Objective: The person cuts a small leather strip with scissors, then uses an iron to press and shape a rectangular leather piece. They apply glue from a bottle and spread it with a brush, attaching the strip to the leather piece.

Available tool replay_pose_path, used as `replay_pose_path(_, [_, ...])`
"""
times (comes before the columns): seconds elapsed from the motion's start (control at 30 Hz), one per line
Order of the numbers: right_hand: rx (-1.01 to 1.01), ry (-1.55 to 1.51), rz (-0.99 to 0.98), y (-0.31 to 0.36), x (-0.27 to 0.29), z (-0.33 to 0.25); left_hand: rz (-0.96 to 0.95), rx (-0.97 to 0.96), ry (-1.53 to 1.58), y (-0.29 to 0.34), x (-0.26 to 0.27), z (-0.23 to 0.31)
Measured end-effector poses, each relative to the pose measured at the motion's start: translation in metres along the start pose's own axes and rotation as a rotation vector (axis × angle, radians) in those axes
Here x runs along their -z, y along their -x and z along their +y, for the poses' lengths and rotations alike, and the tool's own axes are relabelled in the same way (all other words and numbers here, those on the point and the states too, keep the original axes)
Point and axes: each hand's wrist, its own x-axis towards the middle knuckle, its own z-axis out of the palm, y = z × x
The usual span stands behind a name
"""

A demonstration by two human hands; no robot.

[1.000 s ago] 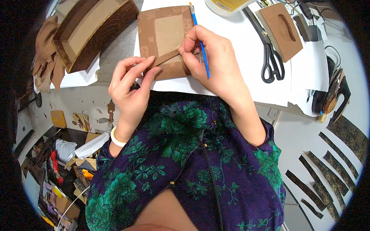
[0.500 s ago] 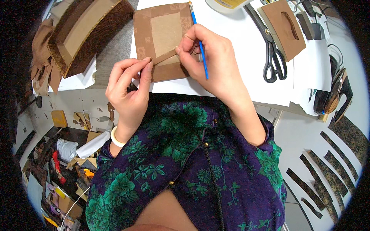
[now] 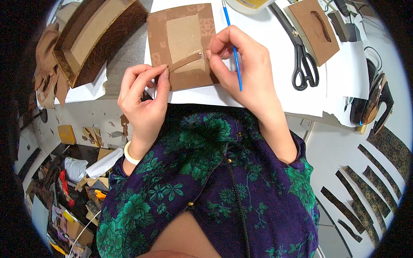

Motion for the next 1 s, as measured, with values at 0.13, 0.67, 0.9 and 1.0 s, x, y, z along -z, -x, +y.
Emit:
replay_pose_path(0.13, [0.154,0.060,-0.019,0.004,-0.004,0.005,-0.005,0.026,0.007,0.000,0.000,0.001])
replay_pose_path(0.67, [0.109,0.072,-0.084,0.000,-0.006,0.005,-0.062,0.072,-0.060,-0.001,0.004,0.003])
replay_pose_path(0.9, [0.201,0.072,-0.094,-0.001,-0.008,0.009,-0.160,0.072,-0.119,-0.007,0.011,0.010])
replay_pose_path(1.0, [0.210,0.067,-0.098,-0.001,-0.010,0.010,-0.194,0.023,-0.154,-0.013,0.012,0.010])
